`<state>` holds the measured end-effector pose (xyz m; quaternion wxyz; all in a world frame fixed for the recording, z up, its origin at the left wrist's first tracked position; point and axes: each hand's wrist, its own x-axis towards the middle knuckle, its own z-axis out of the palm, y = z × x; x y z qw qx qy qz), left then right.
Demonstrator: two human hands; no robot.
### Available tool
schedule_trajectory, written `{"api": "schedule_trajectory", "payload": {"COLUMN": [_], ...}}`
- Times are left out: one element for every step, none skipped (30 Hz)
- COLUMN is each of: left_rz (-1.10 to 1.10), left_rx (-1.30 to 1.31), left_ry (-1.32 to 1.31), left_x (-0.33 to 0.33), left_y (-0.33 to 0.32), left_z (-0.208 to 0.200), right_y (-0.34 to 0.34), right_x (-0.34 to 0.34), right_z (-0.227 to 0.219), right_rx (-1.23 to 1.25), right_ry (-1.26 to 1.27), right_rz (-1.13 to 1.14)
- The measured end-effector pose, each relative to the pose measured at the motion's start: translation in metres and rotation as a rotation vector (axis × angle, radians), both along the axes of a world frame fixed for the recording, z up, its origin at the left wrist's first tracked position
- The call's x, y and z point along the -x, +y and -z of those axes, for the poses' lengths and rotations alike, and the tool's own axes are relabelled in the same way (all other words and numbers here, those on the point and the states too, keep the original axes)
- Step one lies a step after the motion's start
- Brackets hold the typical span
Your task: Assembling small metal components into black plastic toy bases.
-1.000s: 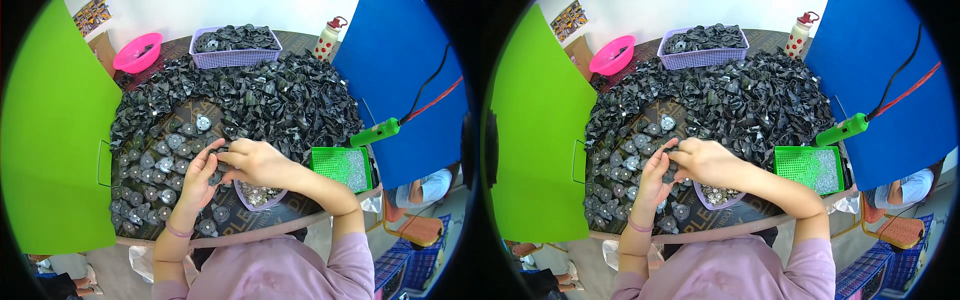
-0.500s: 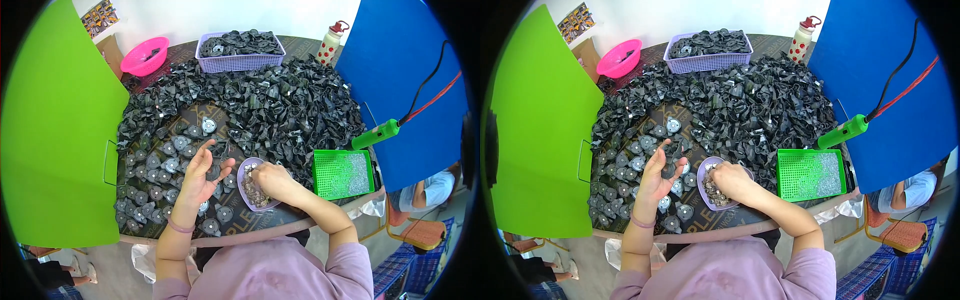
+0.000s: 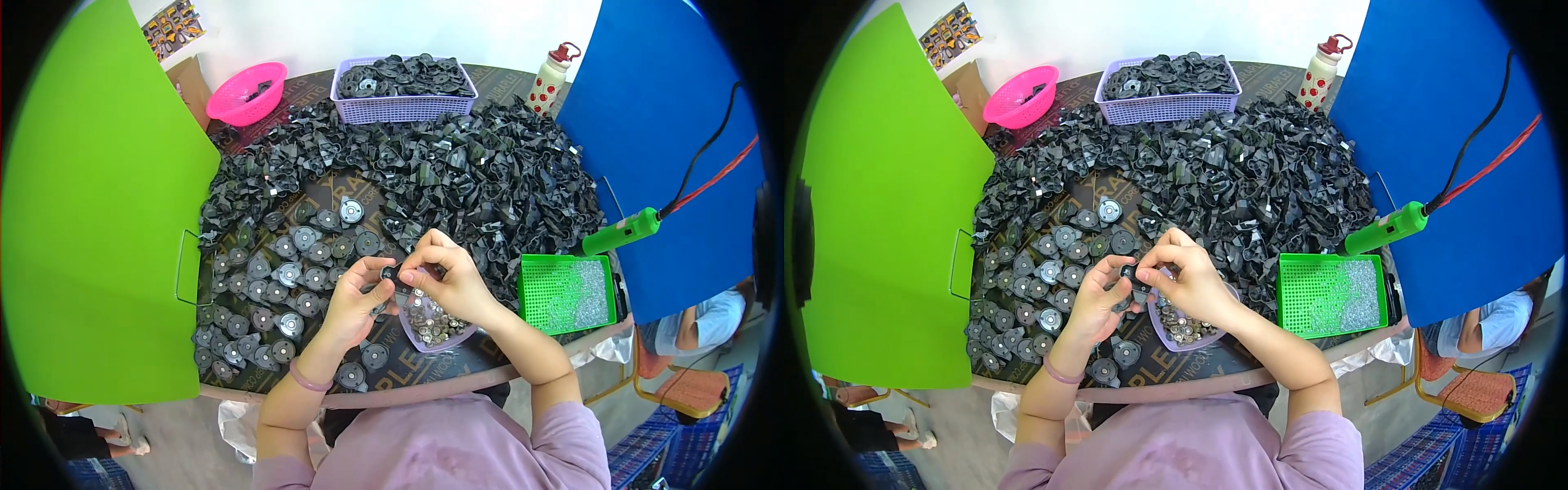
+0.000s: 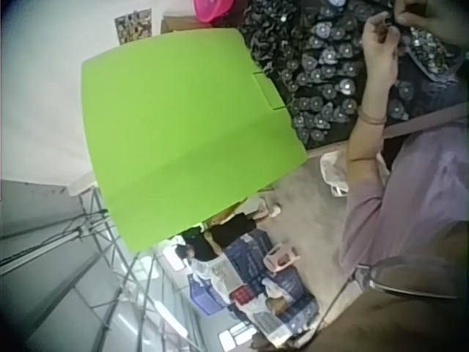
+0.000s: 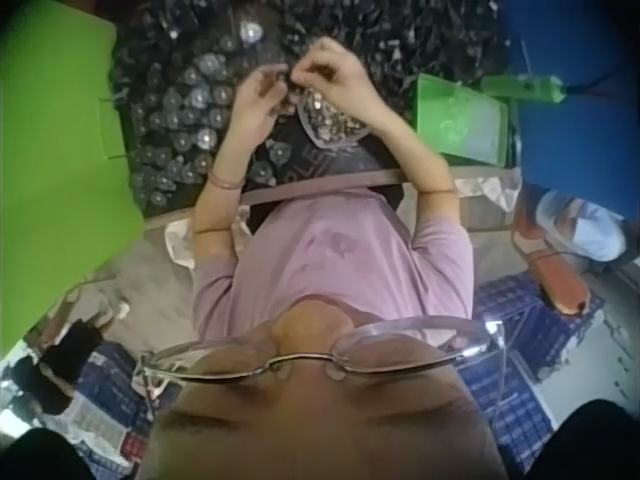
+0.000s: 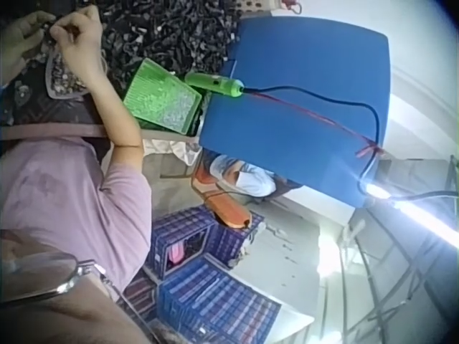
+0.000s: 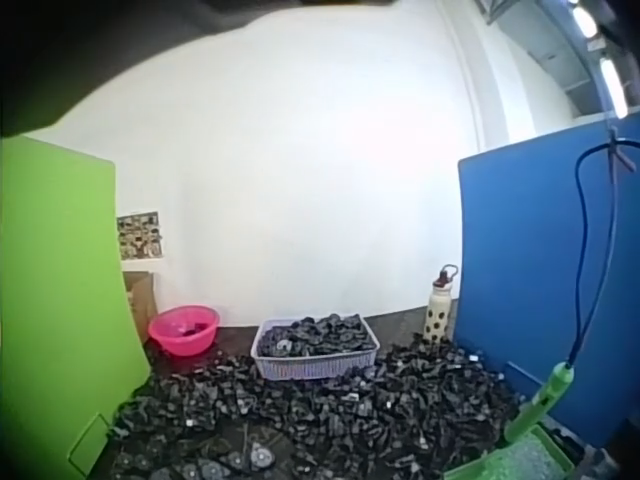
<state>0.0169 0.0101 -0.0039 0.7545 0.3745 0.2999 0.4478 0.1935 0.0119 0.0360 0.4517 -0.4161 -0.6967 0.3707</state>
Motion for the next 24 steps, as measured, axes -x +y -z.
{"api": "schedule_trajectory", "payload": {"left_rz": [-0.003, 0.012, 0.027, 0.026, 0.027, 0.028, 0.029, 0.037, 0.046, 0.046, 0.039, 0.032, 0.03, 0.066, 0.102, 0.103, 0.114, 0.126, 0.126, 0.127, 0.128, 0.129, 0.13, 0.132], "left_rx": [0.001, 0.005, 0.009, 0.009, 0.013, 0.017, 0.017, 0.029, 0.041, 0.04, 0.055, 0.069, 0.069, 0.077, 0.085, 0.084, 0.102, 0.119, 0.118, 0.117, 0.116, 0.114, 0.123, 0.132], "left_ry": [-0.002, -0.018, -0.035, -0.036, -0.043, -0.05, -0.05, -0.058, -0.066, -0.067, -0.09, -0.113, -0.113, -0.162, -0.21, -0.211, -0.217, -0.224, -0.224, -0.226, -0.228, -0.23, -0.244, -0.258], "left_x": [0.0, 0.001, 0.001, 0.0, 0.0, 0.0, 0.0, 0.0, 0.0, -0.001, -0.003, -0.003, -0.002, -0.002, -0.002, -0.002, -0.001, 0.0, 0.001, 0.001, 0.002, 0.003, 0.003, 0.004], "left_y": [0.0, -0.001, -0.001, -0.001, -0.002, -0.002, -0.002, -0.002, -0.002, -0.002, -0.003, -0.003, -0.003, -0.002, -0.002, -0.002, -0.002, -0.002, -0.002, -0.003, -0.003, -0.003, -0.003, -0.003], "left_z": [0.001, 0.001, 0.001, 0.001, 0.0, 0.0, -0.002, -0.004, -0.005, -0.006, -0.006, -0.006, -0.005, -0.003, -0.002, -0.003, -0.003, -0.002, -0.003, -0.004, -0.005, -0.005, -0.005, -0.005], "right_y": [0.0, -0.001, -0.002, -0.003, -0.004, -0.004, -0.005, -0.005, -0.005, -0.006, -0.007, -0.009, -0.01, -0.009, -0.008, -0.007, -0.005, -0.004, -0.002, 0.002, 0.007, 0.008, 0.008, 0.007], "right_x": [-0.001, 0.0, 0.001, 0.002, 0.003, 0.004, 0.004, 0.005, 0.005, 0.005, 0.006, 0.008, 0.009, 0.007, 0.005, 0.002, 0.001, -0.001, -0.004, -0.011, -0.018, -0.023, -0.026, -0.026], "right_z": [0.002, 0.003, 0.004, 0.005, 0.005, 0.004, 0.004, 0.004, 0.004, 0.003, 0.001, -0.002, -0.004, -0.003, 0.0, 0.001, 0.001, 0.001, 0.001, 0.001, 0.003, 0.001, -0.003, -0.006], "right_rx": [-0.059, -0.058, -0.02, 0.018, 0.018, 0.011, 0.004, 0.003, -0.008, -0.02, -0.02, 0.0, 0.021, 0.02, -0.028, -0.076, -0.077, 0.049, 0.174, 0.389, 0.337, 0.34, 0.342, 0.34], "right_ry": [-0.018, -0.019, 0.013, 0.046, 0.046, 0.053, 0.061, 0.06, 0.057, 0.054, 0.054, 0.069, 0.083, 0.083, 0.024, -0.035, -0.035, 0.151, 0.337, 0.539, 0.662, 0.675, 0.688, 0.686], "right_rz": [0.004, 0.003, 0.018, 0.032, 0.033, 0.047, 0.06, 0.06, 0.062, 0.063, 0.061, 0.063, 0.066, 0.067, 0.048, 0.03, 0.03, 0.005, -0.021, -0.07, -0.175, -0.192, -0.208, -0.207]}}
